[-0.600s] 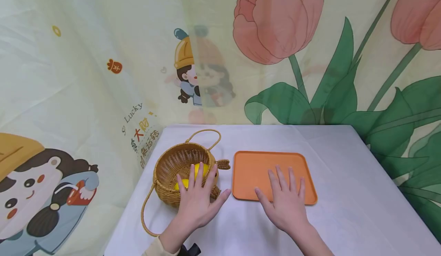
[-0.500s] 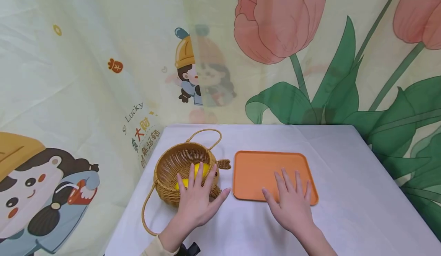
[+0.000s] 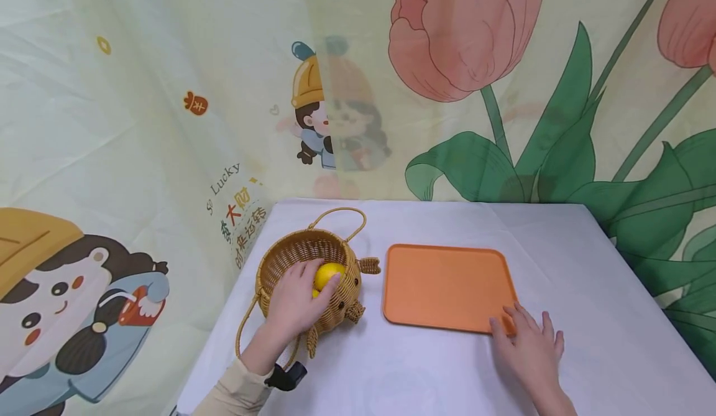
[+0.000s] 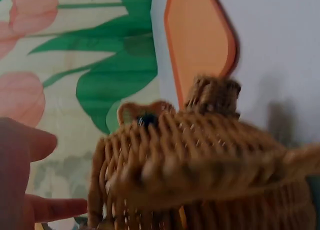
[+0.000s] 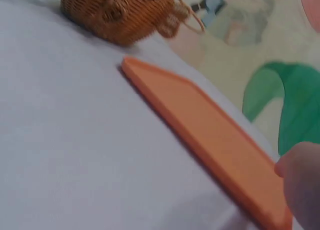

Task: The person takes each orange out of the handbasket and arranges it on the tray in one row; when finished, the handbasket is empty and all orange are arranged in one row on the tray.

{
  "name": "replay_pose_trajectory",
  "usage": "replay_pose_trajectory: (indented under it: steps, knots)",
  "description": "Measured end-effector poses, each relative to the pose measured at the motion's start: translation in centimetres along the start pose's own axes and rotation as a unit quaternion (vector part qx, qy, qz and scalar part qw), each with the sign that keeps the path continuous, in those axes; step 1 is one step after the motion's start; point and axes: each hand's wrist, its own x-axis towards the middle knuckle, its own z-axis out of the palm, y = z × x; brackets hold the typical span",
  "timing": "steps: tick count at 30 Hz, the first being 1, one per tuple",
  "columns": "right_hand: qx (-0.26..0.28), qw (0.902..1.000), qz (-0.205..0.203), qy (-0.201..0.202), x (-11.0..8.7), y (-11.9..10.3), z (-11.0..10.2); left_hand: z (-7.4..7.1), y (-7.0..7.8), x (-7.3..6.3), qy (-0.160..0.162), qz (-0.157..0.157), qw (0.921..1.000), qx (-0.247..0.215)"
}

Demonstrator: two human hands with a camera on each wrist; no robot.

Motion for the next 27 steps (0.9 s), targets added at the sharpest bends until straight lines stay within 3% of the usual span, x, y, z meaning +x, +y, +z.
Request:
replay_pose_trajectory:
  steps: [6, 10, 12, 17, 20, 27]
  knots:
    - [0.045, 0.9945, 0.069, 0.065, -0.1, 2.5, 2.1, -1.1, -1.8, 1.9, -0.045, -0.019, 0.9982, -0.034]
    - [0.058, 0.9891, 0.037, 0.13, -0.4, 3.4, 3.3, -1.1, -2.3, 3.2, -0.073, -0.032, 0.9958, -0.044]
    - [0.056, 0.9877, 0.022, 0.144, -0.3, 3.6, 3.5, -1.1, -2.4, 3.8, -0.086, -0.04, 0.9945, -0.044]
    - [0.036, 0.9929, 0.025, 0.111, 0.5, 3.4, 3.6, -0.7, -2.4, 5.1, -0.122, -0.043, 0.9911, -0.031]
    - [0.022, 0.9952, 0.017, 0.094, 0.9, 3.2, 3.6, -0.3, -2.3, 5.9, -0.16, -0.033, 0.9864, -0.015]
    - [0.032, 0.994, 0.018, 0.103, 1.5, 3.1, 3.5, -0.7, -1.5, 7.7, -0.269, -0.008, 0.9628, 0.02]
